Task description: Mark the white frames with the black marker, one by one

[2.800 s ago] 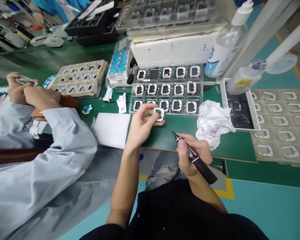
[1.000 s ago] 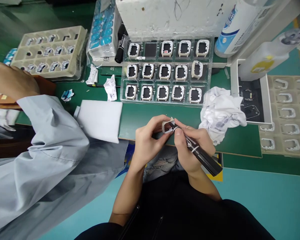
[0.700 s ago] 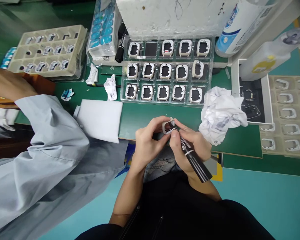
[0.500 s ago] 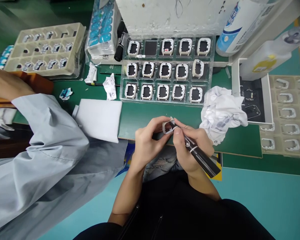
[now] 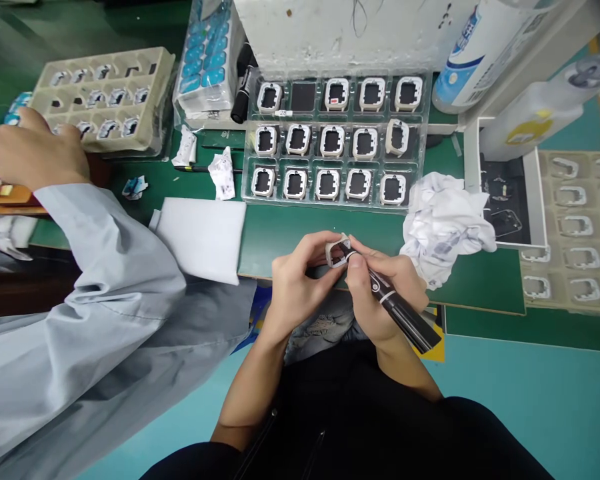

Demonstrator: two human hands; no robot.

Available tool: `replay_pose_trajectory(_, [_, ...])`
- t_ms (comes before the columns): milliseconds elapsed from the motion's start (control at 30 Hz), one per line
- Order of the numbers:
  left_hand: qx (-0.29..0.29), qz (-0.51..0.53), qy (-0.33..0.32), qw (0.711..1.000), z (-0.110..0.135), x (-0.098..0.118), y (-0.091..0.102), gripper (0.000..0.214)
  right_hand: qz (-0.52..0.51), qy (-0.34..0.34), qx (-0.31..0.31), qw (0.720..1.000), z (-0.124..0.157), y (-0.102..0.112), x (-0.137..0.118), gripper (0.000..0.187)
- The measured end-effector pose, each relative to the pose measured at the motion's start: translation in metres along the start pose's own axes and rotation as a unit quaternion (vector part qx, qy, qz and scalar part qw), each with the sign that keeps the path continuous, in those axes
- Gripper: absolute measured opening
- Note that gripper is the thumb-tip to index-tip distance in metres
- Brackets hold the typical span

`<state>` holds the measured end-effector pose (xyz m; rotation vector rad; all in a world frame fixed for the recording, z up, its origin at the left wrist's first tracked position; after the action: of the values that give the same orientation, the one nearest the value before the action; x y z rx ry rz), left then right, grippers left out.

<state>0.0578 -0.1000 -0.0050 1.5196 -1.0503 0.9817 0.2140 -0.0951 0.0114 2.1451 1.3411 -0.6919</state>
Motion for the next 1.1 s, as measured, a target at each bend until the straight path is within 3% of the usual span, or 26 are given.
replay_pose_trajectory(500, [-0.003,0.025,-0.008,1.0,-0.0006,0.0012,-0.0004,0.035,-0.013,-0.016,0.013,1.0,0.0004,-0.0001,0.0037,0.014])
replay_pose_trajectory(1100, [-0.01,0.03,0.029,0.999,-0.0031,0.0003,0.0003,0.052,-0.044,-0.03,0.0,0.999,-0.0007,0.0013,0.005,0.017])
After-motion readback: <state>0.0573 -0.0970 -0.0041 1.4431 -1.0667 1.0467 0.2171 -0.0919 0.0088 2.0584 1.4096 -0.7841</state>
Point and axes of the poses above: each hand's wrist, its own z-axis away from the middle knuckle, its own y-axis out of the back of the hand, x = y × z, the point moved 2 cm from there along -z, towards the middle knuckle, and after that the axes turned 5 degrees about y, right-handed, at the moved point
